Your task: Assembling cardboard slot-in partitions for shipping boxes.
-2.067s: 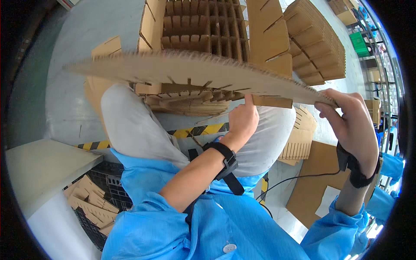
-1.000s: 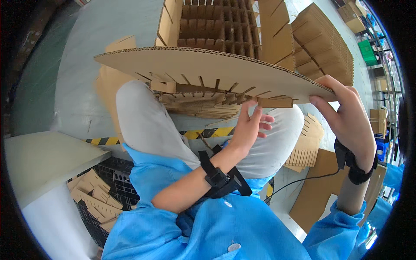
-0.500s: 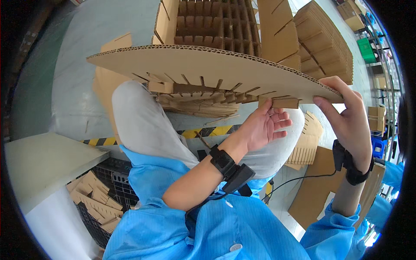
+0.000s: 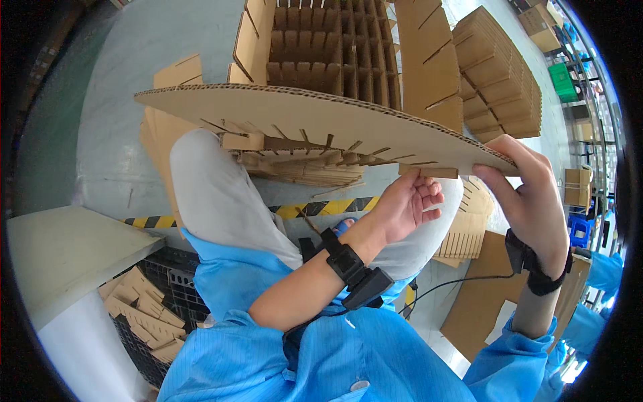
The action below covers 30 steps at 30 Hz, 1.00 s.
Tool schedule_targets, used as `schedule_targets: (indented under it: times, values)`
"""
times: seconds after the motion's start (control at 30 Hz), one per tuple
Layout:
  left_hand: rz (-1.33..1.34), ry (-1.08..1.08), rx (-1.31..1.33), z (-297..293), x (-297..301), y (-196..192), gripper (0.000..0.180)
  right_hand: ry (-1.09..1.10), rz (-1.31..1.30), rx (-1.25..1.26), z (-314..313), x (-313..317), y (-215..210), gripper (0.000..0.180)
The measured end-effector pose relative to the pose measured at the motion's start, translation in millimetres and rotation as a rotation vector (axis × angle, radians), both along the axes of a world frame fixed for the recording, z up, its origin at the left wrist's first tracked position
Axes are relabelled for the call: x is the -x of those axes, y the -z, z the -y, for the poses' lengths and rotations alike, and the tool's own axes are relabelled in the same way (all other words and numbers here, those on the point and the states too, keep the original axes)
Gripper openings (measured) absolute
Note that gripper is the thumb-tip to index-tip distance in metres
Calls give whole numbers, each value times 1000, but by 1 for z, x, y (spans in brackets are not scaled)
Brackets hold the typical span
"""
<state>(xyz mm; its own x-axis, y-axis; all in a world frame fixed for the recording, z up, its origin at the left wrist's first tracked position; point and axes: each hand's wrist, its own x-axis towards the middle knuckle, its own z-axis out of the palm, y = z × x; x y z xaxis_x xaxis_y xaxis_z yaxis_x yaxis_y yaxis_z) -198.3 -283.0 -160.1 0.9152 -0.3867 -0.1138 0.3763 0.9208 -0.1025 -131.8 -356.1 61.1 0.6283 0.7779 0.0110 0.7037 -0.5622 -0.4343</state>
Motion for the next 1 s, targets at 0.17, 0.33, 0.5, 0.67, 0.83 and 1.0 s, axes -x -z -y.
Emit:
schedule_targets:
  times: [0.17, 0.33, 0.5, 0.67, 0.83, 1.0]
  values:
    - [-68, -17, 59, 6, 0, -7, 36, -61, 23, -9, 3, -8, -1, 13]
    - [-45, -33, 57, 4, 6, 3, 36, 0, -62, 43, 3, -8, 4, 13]
    - [-65, -53, 50, 3, 4, -5, 35, -55, 63, 13, 2, -2, 0, 12]
    - [-125, -53, 63, 8, 2, -3, 32, -6, 61, -25, 3, -1, 4, 12]
    - [-128, -75, 49, 7, 3, -2, 33, -22, -13, 49, -4, -3, -7, 12]
    - [-180, -52, 16, 2, 7, -5, 35, -95, -69, 247, -16, -7, -17, 11]
